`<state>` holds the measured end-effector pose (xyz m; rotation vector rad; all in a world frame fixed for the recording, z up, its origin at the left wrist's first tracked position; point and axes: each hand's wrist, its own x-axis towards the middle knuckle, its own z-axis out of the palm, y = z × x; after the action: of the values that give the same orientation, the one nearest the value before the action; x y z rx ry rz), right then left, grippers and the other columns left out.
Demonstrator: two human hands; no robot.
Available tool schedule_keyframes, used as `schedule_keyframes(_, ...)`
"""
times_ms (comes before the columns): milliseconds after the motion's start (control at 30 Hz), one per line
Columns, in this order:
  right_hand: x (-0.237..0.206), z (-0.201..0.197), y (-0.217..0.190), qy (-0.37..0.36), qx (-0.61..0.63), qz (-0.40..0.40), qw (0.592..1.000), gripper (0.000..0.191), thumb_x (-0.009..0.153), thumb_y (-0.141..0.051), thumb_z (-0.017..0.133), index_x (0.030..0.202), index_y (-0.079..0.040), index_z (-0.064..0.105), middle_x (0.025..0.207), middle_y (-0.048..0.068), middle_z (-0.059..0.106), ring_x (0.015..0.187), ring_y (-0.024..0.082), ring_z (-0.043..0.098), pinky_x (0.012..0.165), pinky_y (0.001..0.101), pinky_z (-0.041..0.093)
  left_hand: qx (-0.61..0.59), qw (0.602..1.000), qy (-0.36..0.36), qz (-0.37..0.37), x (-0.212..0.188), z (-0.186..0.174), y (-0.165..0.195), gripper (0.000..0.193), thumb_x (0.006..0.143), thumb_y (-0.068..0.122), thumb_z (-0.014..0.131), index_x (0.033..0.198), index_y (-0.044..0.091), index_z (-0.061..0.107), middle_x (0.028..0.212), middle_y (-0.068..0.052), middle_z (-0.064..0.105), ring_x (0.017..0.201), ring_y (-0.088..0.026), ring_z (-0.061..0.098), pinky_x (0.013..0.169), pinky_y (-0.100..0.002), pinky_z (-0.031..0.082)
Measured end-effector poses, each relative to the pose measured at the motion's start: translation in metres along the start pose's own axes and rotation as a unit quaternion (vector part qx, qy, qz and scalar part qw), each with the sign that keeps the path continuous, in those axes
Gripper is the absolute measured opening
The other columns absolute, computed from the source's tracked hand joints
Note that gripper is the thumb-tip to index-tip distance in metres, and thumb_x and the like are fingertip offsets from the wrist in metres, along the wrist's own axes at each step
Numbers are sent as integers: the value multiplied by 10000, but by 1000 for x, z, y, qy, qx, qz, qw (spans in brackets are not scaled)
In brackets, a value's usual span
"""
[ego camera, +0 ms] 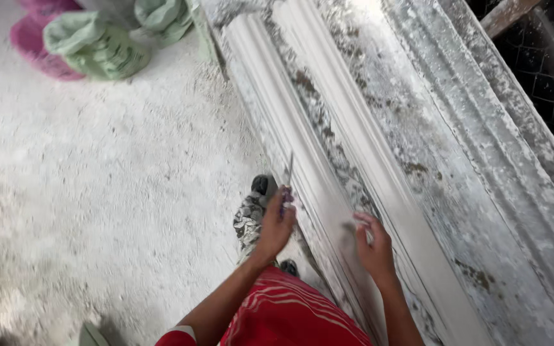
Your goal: The person washes hands at a tap, dries them with a cloth, then uses a scraper to remove hardened residue from a long white decorative molding. The person repeatedly scrapes along the molding's grooves and edges, collecting debris on the workbench.
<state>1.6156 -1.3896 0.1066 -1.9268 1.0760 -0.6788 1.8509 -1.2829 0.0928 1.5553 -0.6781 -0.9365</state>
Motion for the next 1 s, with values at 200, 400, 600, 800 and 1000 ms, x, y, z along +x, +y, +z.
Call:
schedule_keyframes(200,68,35,-1,68,-1,125,990,310,1028,-134,582,1316,-27,624,1293,113,701,1126,202,683,887,335,539,134,986,-42,93,151,21,0,710,998,143,566,1590,-61,231,1267,-220,513,989,-307,577,836,-440,528)
schedule_keyframes(400,137,57,-32,84,4,248,965,297,1019,-138,578,1294,-35,621,1282,98,704,1078,188,669,713,302,539,139,986,-86,-28,249,58,-16,818,967,156,505,1557,-135,20,1336,-335,375,952,-347,590,768,-428,580)
schedule_keyframes(600,175,62,-45,107,3,239,965,295,1025,-131,584,1299,-24,614,1278,102,689,1103,184,664,743,297,546,213,968,-133,5,237,98,-14,856,1026,118,554,1557,-175,-52,1332,-443,369,1073,-500,578,892,-546,530)
schedule_keyframes(800,173,61,-39,151,44,244,957,267,1057,-140,575,1287,-17,631,1280,106,701,1082,175,664,824,280,543,165,974,-100,-120,338,64,5,733,983,100,459,1549,-156,70,1142,-379,643,900,-428,728,740,-494,619)
schedule_keyframes(1000,174,71,-33,147,44,287,945,268,1036,-149,578,1269,-39,649,1252,81,717,1059,154,688,712,273,537,114,978,-112,-133,326,67,38,735,1005,99,432,1547,-137,-6,1080,-377,628,684,-299,627,542,-390,537)
